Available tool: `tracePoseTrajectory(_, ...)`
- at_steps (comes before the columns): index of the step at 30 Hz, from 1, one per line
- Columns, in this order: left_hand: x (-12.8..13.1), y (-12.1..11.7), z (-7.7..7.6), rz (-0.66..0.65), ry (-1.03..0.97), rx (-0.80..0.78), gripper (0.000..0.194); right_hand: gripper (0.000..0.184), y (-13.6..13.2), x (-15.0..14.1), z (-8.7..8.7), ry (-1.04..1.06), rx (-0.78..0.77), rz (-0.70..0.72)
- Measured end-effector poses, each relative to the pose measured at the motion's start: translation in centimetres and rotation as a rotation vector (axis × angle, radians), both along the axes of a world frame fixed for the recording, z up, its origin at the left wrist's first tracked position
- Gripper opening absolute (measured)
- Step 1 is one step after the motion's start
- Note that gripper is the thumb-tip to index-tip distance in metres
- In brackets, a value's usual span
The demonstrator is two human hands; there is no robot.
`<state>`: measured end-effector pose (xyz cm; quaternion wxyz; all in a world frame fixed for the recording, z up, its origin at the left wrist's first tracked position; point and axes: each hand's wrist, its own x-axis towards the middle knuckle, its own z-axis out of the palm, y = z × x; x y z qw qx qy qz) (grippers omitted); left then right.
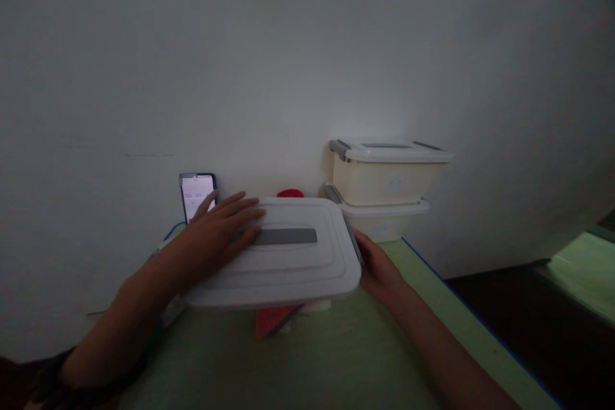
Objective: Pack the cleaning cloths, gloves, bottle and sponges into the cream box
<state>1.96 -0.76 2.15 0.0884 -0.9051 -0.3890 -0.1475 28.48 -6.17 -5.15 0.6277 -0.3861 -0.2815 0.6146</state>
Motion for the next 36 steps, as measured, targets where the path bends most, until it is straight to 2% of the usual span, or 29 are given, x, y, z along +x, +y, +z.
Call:
tracePoseTrajectory(3,0.9,-0.8,0.3,-0.154,-0.012,0.019,0.036,0.024,-0.1,-0.2,0.0,0.021,0.002,0.046)
tracePoseTrajectory(5,1.3,-1.3,0.3,-0.198,0.001,-0.028,0.039,0.027,-0.3,-0.4,-0.1,0.024,0.009,0.075)
tracePoseTrajectory(9,1.5,-1.8,0.2,-0.171,0.027,-0.127,0.046,0.03,-0.4,-0.5,-0.2,0.014,0.03,0.107)
tracePoseTrajectory(14,1.5,-1.7,0.3,-0.157,0.011,-0.166,0.044,0.026,-0.6,-0.4,-0.2,-0.008,0.06,0.093)
tracePoseTrajectory(27,1.5,-1.7,0.3,-0.166,0.002,-0.177,0.044,0.018,-0.8,-0.2,-0.3,-0.062,0.1,0.088)
tracePoseTrajectory(36,1.3,-1.7,0.4,-0.178,-0.015,-0.194,0.043,0.029,-0.5,-0.4,-0.5,-0.054,0.082,0.052)
